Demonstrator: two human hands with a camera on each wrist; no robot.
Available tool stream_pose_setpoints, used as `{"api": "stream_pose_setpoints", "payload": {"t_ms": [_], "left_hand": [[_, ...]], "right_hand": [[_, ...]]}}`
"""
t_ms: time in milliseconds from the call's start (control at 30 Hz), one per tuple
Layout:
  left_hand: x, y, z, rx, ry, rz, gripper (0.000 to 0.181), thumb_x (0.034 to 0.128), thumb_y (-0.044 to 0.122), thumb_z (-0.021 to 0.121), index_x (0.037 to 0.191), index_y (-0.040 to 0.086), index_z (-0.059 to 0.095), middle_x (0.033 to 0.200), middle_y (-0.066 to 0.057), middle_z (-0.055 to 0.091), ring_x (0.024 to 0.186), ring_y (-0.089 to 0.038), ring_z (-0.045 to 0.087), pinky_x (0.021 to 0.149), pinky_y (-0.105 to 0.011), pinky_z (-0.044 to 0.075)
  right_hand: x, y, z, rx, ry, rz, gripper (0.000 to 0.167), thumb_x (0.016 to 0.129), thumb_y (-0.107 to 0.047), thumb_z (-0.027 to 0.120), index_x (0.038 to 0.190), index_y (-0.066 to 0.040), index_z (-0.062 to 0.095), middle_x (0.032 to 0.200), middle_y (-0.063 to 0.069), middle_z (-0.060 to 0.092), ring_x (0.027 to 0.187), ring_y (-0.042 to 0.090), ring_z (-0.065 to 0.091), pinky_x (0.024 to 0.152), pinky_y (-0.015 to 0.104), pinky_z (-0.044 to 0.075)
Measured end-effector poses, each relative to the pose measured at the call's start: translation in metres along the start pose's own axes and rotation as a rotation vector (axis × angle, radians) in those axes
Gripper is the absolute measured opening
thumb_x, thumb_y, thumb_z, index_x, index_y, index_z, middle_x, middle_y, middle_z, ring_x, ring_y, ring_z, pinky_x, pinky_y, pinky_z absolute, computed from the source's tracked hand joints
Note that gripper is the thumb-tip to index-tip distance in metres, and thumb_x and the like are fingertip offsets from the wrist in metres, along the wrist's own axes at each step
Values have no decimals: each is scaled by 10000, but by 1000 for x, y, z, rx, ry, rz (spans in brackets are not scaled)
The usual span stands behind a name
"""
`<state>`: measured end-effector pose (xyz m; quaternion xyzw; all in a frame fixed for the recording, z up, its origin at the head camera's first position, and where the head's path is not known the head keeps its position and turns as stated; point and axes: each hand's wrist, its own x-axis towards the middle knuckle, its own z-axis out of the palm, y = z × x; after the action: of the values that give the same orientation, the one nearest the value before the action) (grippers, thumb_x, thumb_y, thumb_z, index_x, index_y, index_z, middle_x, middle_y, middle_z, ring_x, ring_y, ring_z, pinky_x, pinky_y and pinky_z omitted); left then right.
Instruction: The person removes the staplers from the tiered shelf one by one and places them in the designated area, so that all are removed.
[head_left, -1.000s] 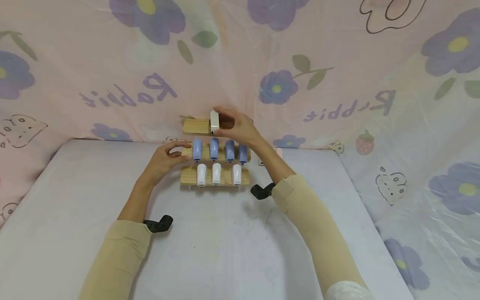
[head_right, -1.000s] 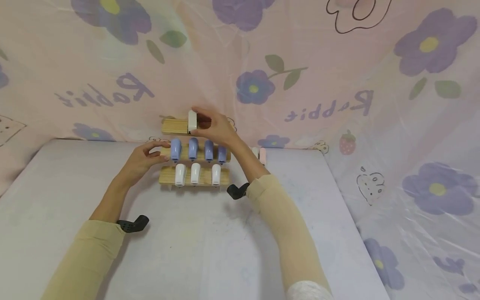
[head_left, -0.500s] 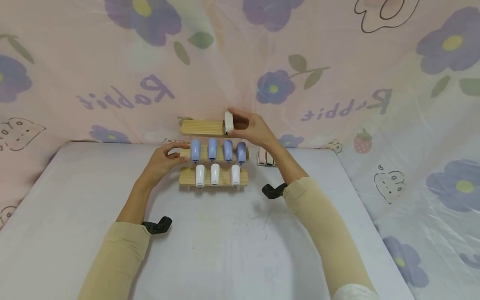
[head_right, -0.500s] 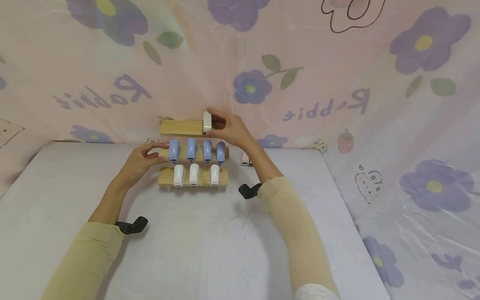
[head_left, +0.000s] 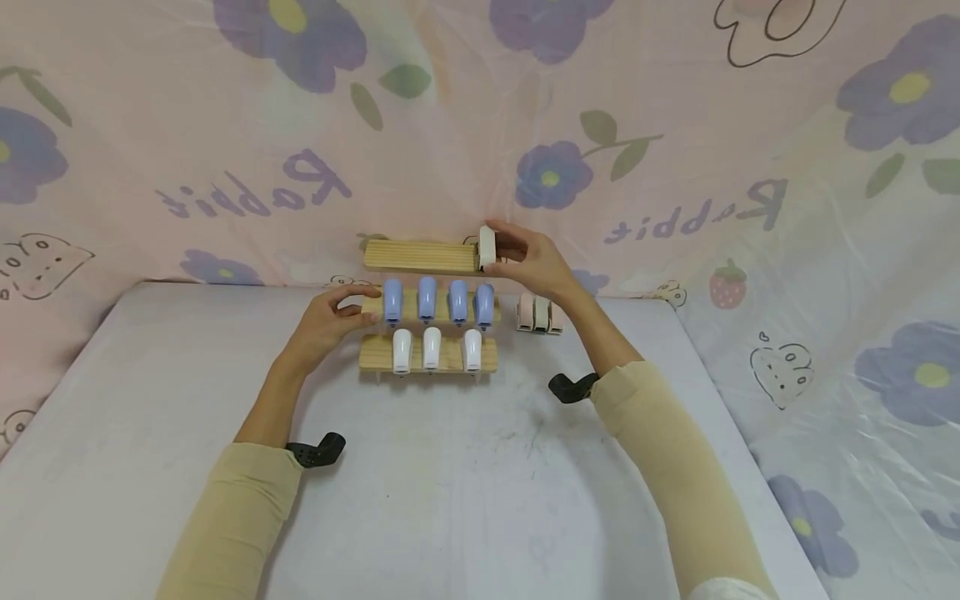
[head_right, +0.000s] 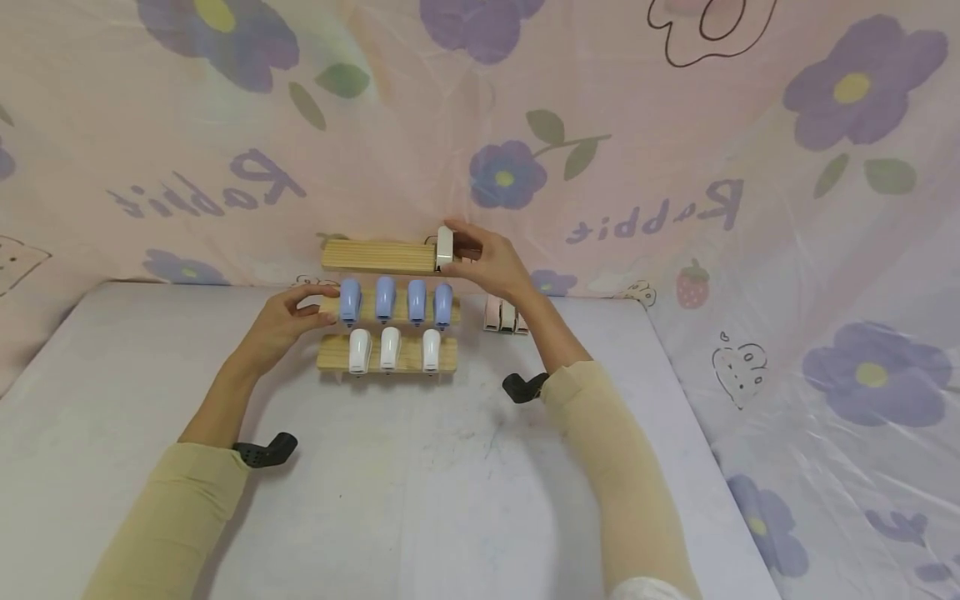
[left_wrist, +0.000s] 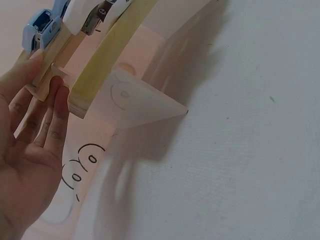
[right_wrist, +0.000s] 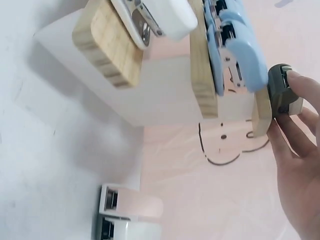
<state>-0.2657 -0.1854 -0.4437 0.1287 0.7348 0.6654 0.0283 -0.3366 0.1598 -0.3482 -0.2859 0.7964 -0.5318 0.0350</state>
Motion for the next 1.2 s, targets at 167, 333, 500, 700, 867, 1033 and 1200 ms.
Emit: {"api": "stream_pose_setpoints", "payload": {"t_ms": [167,333,500,700,867,1033,1200], "left_hand": [[0,1,1,-2,2,-2,446,904,105,745,1306,-3,583,1454,-89,458,1090,-90,618,920,-170,466],[-1,1,1,14,11,-1,452,902,108,747,1310,1,583,1454,-88,456,1131,-111,598,955,-163,441],[0,1,1,17,14,0,455,901,110,749,1309,-5,582,1444,-95,463,1140,-140,593,953,-167,444],[1,-1,1,22,16,10,443,903,108,746,1301,-7,586,1432,-97,481,1144,-129,599,989,-164,415],[1,-2,0,17,17,11,438,907,109,743,1300,-5,588,1426,-91,479,1147,-114,595,999,-167,409],[1,-3,0,7,12,5,450,911,114,738,1313,-8,577,1435,-96,455,1158,-109,583,973,-163,431],[1,-3,1,-3,13,3,454,908,119,743,1313,-2,576,1433,-90,456,1140,-109,595,958,-166,446]], "right_hand": [[-5,1,-7,28,8,2,724,858,53,737,1499,-25,411,1443,214,486,1287,350,514,1087,411,410],[-8,4,-14,27,13,11,704,848,89,727,1477,36,414,1453,259,462,1298,405,492,1096,479,387],[-13,7,-21,10,21,46,716,844,54,751,1482,-5,431,1463,221,470,1299,362,508,1077,424,420],[-22,8,-29,1,35,72,706,841,31,767,1474,-57,468,1467,166,489,1287,316,532,1017,338,476],[-31,11,-37,-9,37,70,698,855,42,746,1482,-42,449,1502,155,452,1302,325,515,1016,341,475],[-43,15,-43,-53,49,92,699,865,35,740,1490,-48,438,1469,185,476,1301,331,515,1002,336,486],[-54,20,-48,-47,64,103,711,858,57,737,1492,-28,427,1445,225,481,1301,363,505,1034,412,459]]}}
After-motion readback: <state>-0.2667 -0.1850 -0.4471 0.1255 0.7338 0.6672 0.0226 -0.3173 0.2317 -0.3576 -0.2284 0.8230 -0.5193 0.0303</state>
